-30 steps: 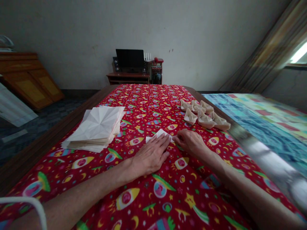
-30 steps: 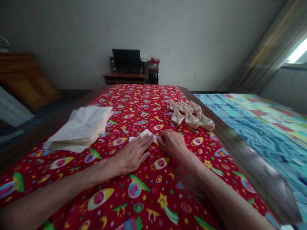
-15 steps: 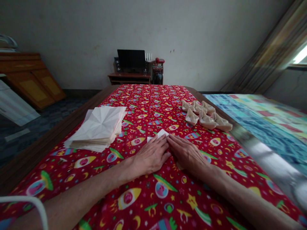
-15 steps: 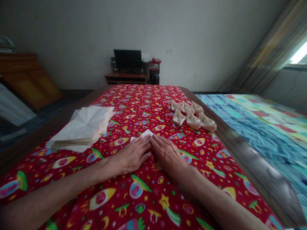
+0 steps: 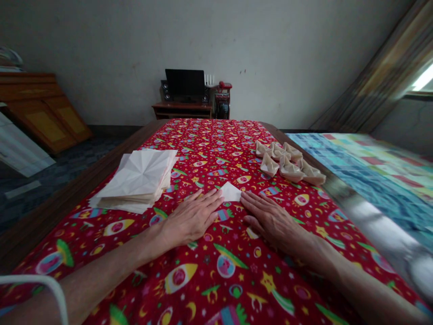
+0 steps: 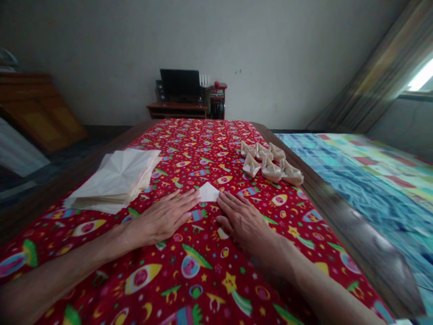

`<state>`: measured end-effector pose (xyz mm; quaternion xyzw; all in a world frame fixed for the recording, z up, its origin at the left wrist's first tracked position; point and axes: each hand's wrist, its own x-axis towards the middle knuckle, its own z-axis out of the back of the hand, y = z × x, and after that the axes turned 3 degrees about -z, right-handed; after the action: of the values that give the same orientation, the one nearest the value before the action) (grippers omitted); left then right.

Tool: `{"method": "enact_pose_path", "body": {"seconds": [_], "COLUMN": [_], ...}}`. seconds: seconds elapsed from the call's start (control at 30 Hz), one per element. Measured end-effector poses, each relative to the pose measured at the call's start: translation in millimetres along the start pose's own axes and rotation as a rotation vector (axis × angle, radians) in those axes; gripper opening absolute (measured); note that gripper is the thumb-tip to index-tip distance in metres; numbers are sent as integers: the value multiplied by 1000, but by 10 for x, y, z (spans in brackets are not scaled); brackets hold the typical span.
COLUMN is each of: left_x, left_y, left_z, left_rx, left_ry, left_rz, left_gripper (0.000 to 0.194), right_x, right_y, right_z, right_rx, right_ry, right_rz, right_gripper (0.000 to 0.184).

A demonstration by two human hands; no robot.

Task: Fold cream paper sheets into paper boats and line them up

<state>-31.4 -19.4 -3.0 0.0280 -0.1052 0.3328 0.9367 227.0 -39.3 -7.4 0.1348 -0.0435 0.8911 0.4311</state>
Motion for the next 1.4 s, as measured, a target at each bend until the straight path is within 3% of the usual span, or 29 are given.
{"method": "enact_pose_path", "body": {"seconds": [0.33, 0.5, 0.63, 0.9, 1.03, 1.4], "left_x": [-222, -194, -164, -137, -133, 45], "left_y": [70, 133, 171, 219, 221, 185], "left_z": [46, -2, -46, -89, -92, -190], "left_rx": [80, 86, 45, -46, -62, -285], "left_ry": [-73, -154, -238, -306, -307, -356], "left_rz": [68, 71, 74, 112, 119, 373], "left_gripper": [39, 33, 30, 29, 31, 57], "right_x": [-15, 197, 452, 566, 550, 620], "right_y": [-39, -52, 42, -86, -135, 68], "right_z": [-56, 48, 104, -39, -74, -89], "right_rx": [-44, -83, -133, 105, 106, -231], "right_ry": [-100, -11, 33, -23, -51, -68], "right_rz": [-46, 5, 72, 174, 213, -24], "right_gripper": [37, 19, 17, 24, 20, 15]}}
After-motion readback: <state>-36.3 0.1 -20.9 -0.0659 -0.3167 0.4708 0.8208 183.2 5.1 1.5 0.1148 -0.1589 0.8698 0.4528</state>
